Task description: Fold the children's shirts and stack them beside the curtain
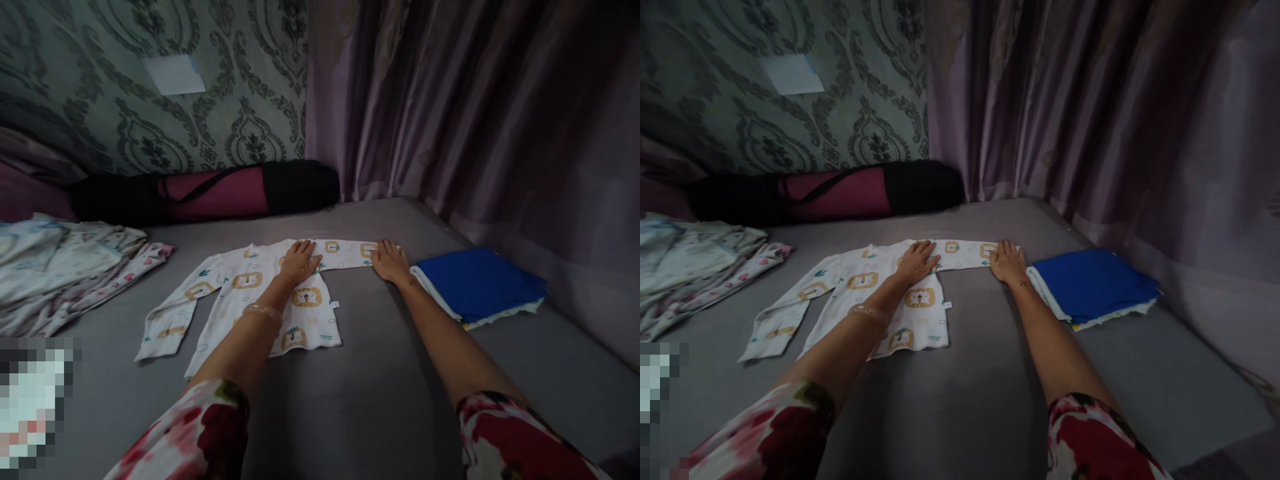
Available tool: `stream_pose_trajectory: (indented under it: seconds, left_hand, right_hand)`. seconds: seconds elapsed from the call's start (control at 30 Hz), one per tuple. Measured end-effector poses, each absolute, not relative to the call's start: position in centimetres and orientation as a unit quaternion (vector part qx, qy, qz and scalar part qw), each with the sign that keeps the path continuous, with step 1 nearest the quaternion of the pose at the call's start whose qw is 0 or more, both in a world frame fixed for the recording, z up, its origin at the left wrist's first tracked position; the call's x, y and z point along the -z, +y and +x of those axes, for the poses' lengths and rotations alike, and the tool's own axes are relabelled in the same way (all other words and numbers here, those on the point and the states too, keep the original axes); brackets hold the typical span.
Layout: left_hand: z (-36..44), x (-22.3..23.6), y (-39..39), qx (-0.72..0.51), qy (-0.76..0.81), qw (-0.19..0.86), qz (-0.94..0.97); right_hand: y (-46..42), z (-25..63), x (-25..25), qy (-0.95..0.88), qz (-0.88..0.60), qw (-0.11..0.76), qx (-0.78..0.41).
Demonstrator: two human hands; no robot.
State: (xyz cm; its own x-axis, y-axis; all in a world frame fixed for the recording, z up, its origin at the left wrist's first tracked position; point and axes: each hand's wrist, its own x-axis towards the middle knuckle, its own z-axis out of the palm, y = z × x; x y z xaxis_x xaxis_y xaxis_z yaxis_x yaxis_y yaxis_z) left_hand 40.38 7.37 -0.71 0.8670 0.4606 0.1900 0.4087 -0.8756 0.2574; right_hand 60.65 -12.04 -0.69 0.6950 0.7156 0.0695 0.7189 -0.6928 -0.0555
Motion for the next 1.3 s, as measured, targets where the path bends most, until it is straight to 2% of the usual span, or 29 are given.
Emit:
stream_pose_trajectory:
  seconds: [0.2,0.3,0.43,0.6,0.73,0.9,1.17,1.3]
  left_hand:
    - [35.8,0.1,8.8,-0.085,0.217,0.159,0.959]
    - [30.4,-0.4,10.3,-0.118,0.238,0.162,0.95]
    - [23.0,-1.5,11.9,-0.177,0.333,0.177,0.909]
    - [17.9,-2.4,13.1,-0.218,0.49,0.207,0.818]
    - [15.7,-2.2,13.9,-0.24,0.561,0.181,0.772]
    - [12.4,-1.8,14.6,-0.213,0.639,0.168,0.72]
    - [9.3,-4.0,13.9,-0.113,0.687,0.313,0.646]
    - [8.9,-4.2,13.8,-0.055,0.668,0.336,0.661]
  right_hand:
    - [-11.8,60.7,0.1,-0.387,-0.922,0.032,-0.007]
    - [-11.5,61.3,-0.5,-0.377,-0.925,0.026,-0.035]
    - [-9.7,60.2,-1.3,-0.374,-0.927,0.038,-0.009]
    - [-4.9,52.9,-2.1,-0.472,-0.878,0.072,0.028]
    - [-0.8,45.7,-2.3,-0.586,-0.805,0.092,-0.003]
    - [3.7,39.9,-2.1,-0.648,-0.754,0.092,-0.057]
    - [9.5,35.3,-1.5,-0.689,-0.712,0.091,-0.103]
    - [11.8,33.6,-1.3,-0.689,-0.706,0.105,-0.122]
